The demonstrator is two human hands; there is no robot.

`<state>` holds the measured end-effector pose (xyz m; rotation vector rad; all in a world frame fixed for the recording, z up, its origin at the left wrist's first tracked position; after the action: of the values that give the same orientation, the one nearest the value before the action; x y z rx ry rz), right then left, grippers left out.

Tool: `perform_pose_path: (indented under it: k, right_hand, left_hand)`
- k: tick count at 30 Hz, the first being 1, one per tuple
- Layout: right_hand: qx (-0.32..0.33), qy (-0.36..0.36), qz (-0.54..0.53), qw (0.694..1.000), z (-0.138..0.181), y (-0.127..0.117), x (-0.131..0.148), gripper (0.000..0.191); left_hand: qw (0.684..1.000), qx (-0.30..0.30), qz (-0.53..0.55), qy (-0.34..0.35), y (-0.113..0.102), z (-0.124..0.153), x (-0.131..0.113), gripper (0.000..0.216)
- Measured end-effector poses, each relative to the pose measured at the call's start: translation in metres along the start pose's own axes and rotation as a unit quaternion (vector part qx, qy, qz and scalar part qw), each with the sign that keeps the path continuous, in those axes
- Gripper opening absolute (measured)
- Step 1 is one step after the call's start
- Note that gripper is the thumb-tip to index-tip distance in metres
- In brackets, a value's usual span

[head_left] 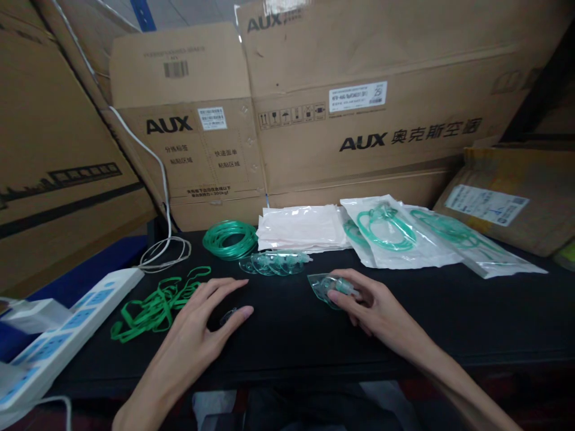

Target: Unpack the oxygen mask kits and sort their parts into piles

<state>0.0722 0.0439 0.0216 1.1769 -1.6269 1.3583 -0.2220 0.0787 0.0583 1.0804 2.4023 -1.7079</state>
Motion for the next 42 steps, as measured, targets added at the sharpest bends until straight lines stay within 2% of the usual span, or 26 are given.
perform_pose_path:
  k: [3, 5, 8, 11, 18, 23, 29, 37, 42]
  right_hand:
    - [-0.062, -0.055, 0.058, 0.995, -0.015, -0.014, 0.006, 0.042]
    - [-0.072, -0.096, 0.102, 0.988, -0.032, -0.020, 0.014, 0.041]
    - [-0.050, -0.137, 0.161, 0.976, -0.061, -0.021, 0.028, 0.034]
    - [-0.039, -0.148, 0.197, 0.968, -0.084, -0.020, 0.036, 0.024]
    - [-0.028, -0.139, 0.208, 0.968, -0.094, -0.014, 0.019, 0.028]
    - [0.008, -0.157, 0.210, 0.965, -0.088, -0.003, 0.012, 0.034]
    - [0.051, -0.206, 0.204, 0.956, -0.084, 0.006, 0.018, 0.030]
    - [0.009, -0.219, 0.252, 0.943, -0.083, 0.011, 0.013, 0.036]
    - [-0.014, -0.232, 0.292, 0.928, -0.079, 0.010, 0.021, 0.036]
  left_hand:
    - [0.999, -0.017, 0.011, 0.046, -0.002, -0.034, -0.030, 0.033]
    - [0.996, -0.014, 0.021, 0.086, 0.001, -0.061, -0.043, 0.030]
    - [0.990, 0.022, 0.047, 0.128, 0.011, -0.096, -0.046, 0.028]
    - [0.987, 0.041, 0.081, 0.129, 0.023, -0.114, -0.038, 0.026]
    - [0.983, 0.057, 0.119, 0.130, 0.045, -0.111, -0.028, 0.023]
    - [0.981, 0.055, 0.124, 0.136, 0.048, -0.112, -0.024, 0.023]
    - [0.978, 0.057, 0.147, 0.137, 0.049, -0.112, -0.021, 0.022]
    - [0.977, 0.062, 0.144, 0.142, 0.051, -0.112, -0.018, 0.023]
    - [0.980, 0.039, 0.107, 0.165, 0.053, -0.112, -0.016, 0.024]
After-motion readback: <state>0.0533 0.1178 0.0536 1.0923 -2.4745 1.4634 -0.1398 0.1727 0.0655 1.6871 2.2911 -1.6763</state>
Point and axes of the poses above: each hand's wrist, its own z-axis away from the middle knuckle, its own y-axis out of the palm, x = y × z, the point moved 5 cm from there along -z, towards the middle knuckle, and after that the axes turned 5 degrees about -y, right-handed, at the moved point
